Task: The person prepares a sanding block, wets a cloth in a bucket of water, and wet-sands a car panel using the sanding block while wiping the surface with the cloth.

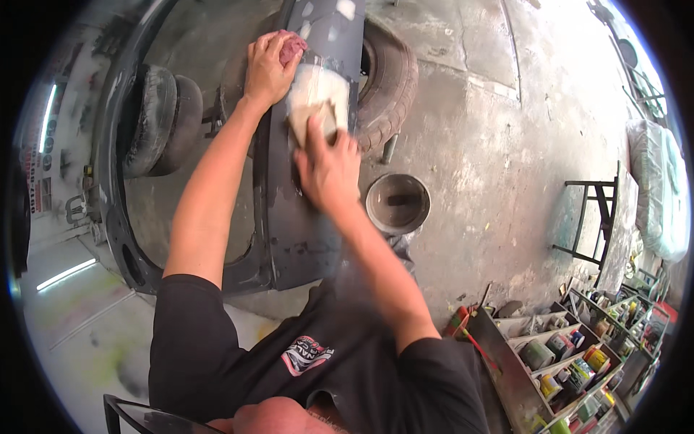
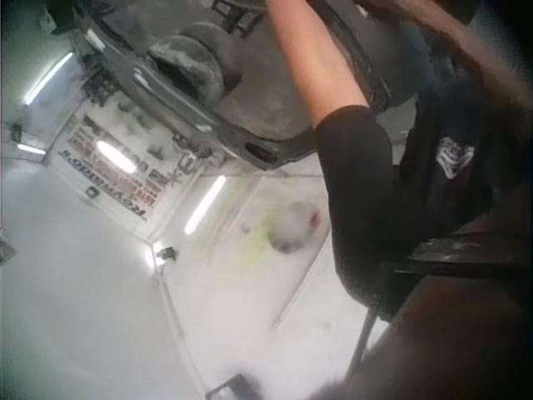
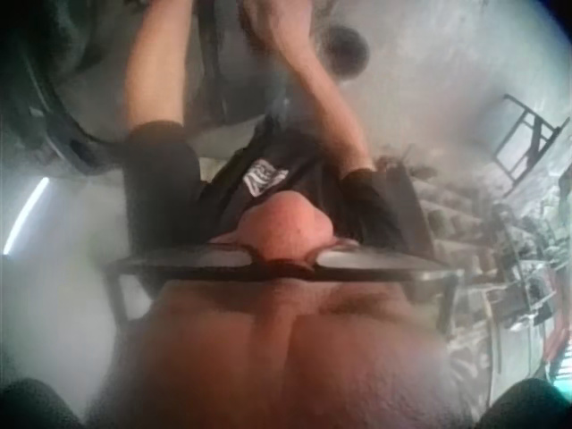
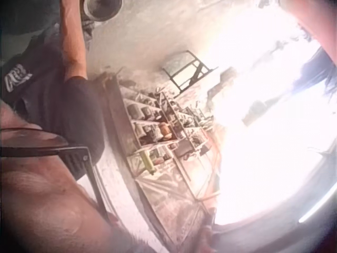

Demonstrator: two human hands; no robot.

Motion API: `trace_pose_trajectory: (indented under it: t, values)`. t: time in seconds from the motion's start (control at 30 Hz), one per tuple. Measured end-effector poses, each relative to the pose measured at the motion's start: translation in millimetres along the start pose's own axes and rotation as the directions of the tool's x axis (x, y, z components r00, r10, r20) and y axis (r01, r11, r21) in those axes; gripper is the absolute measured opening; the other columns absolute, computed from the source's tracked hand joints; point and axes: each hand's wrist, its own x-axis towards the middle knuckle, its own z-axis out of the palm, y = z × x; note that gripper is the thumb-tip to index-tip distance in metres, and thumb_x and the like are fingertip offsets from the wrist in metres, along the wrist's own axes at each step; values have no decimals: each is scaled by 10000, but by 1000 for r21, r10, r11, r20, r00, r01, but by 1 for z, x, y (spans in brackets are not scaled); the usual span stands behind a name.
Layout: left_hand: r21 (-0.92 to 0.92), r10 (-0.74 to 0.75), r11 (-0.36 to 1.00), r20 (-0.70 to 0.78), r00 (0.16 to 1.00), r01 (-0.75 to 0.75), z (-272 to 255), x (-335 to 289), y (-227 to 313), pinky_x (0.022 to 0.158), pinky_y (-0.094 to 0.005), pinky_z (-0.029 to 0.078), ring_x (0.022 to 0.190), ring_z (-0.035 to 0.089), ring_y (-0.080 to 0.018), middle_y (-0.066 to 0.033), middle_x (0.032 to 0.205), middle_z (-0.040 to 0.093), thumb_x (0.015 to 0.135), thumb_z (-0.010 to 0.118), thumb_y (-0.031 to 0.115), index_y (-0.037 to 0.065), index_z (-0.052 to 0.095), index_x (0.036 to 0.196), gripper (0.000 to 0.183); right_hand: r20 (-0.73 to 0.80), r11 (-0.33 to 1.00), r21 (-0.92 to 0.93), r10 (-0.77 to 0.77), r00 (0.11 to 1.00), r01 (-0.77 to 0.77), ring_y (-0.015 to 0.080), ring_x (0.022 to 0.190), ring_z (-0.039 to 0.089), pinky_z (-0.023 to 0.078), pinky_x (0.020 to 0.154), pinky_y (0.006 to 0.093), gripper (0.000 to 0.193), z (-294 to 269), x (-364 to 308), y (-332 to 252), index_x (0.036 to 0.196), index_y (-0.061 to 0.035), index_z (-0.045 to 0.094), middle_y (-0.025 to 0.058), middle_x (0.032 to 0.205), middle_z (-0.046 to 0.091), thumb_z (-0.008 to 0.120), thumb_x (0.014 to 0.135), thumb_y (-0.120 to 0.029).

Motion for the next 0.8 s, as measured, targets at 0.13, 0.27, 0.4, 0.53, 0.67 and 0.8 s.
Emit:
trace_pose_trajectory:
  t: [0.13, 0.27, 0.4, 0.53, 0.67, 0.8]
  values:
    - [-4, 48, 999, -12, 999, -48, -11, 8, 12, 1067, -483, 445, 1243, 494, -391, -145, 1331, 584, 904, 753, 277, 171, 658, 1273, 395, 21, 995, 100, 9, 1000, -11, 498, 1041, 581, 518, 848, 560, 674, -11, -1, 1, 1485, -151, 527, 356, 1203, 534, 756, 876, -326]
    - [-7, 126, 992, -2, 992, -126, 7, 13, 8, 1079, -474, 429, 1246, 507, -376, -139, 1309, 600, 912, 744, 262, 136, 656, 1265, 386, 54, 948, 171, 263, 963, -269, 518, 992, 609, 516, 863, 562, 641, 14, 103, 66, 1475, -127, 501, 352, 1119, 583, 720, 915, -348]
    - [6, 113, 994, -6, 994, -113, 0, 8, 1, 1086, -460, 408, 1256, 523, -335, -131, 1294, 620, 904, 752, 244, 112, 655, 1257, 390, 8, 987, 117, 114, 993, -115, 498, 1007, 592, 524, 880, 549, 701, 10, 23, 17, 1517, -149, 473, 349, 1126, 556, 760, 892, -285]
    - [33, 139, 990, -12, 990, -139, -12, 10, 2, 1084, -461, 406, 1265, 523, -320, -137, 1289, 626, 895, 762, 240, 113, 649, 1269, 411, 69, 987, 153, 46, 997, -57, 506, 1057, 572, 516, 914, 548, 762, -14, -21, -4, 1542, -168, 470, 334, 1184, 535, 796, 858, -251]
    - [-4, 172, 985, 19, 985, -172, 13, 22, 14, 1084, -458, 404, 1268, 522, -319, -128, 1283, 628, 902, 760, 254, 115, 652, 1266, 405, 39, 953, 196, 226, 973, -230, 508, 964, 617, 531, 866, 546, 656, 4, 86, 70, 1489, -112, 485, 325, 1102, 600, 710, 928, -367]
    - [42, 158, 986, 26, 987, -159, 6, 10, -7, 1086, -449, 401, 1262, 529, -320, -125, 1278, 637, 910, 759, 271, 114, 658, 1258, 395, -21, 969, 171, 182, 983, -176, 519, 984, 609, 531, 844, 561, 705, 16, 47, 33, 1522, -163, 452, 354, 1098, 569, 744, 900, -319]
